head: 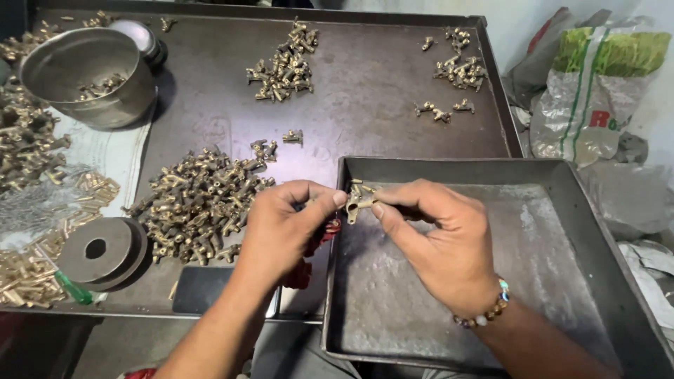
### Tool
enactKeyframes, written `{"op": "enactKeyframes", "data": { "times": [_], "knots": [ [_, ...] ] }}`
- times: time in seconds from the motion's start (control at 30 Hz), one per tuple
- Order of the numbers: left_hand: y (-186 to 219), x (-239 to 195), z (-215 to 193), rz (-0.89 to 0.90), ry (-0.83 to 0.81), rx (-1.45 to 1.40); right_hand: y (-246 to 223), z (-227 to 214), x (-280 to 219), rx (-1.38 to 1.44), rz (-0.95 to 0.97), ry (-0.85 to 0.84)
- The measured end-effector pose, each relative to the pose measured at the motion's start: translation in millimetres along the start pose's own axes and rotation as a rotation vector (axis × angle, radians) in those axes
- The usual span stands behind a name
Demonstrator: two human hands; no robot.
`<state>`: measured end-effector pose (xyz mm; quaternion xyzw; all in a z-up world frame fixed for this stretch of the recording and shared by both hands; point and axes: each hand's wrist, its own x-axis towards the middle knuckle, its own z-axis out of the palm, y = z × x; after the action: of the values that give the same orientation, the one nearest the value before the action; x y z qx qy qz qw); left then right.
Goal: Inspecting and sorting small brass metal components at a workbench into a tray.
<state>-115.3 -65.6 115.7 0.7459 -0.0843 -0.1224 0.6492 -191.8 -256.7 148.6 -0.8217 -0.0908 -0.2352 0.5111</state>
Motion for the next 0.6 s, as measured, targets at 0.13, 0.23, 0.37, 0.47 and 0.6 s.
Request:
{"op": "enactKeyframes", "data": {
  "times": [0.13,0.23,0.37,0.47,0.6],
  "knots": [
    [-12.0,-7.3,3.1,0.042,0.011,0.049,0.1,-1.2,-7.1,-0.086,-0.034,-0.004],
    [-20.1,-10.9,6.1,0.091,0.017,0.052,-1.5,0.8,-12.4,-0.155,-0.083,-0.016],
    [-24.6,-15.8,11.3,-0.006,-0.010,-0.076,5.9,4.5,-19.1,-0.216,-0.117,-0.079],
    [-33.0,-17.6,11.9,0.002,-0.015,-0.085,-1.1,7.0,-16.9,-0.301,-0.207,-0.143],
    [-45.2,-10.9,0.8,-0.082,0.015,-0.078,-3.5,4.9,-2.6,-0.155,-0.006,-0.146]
  ]
}}
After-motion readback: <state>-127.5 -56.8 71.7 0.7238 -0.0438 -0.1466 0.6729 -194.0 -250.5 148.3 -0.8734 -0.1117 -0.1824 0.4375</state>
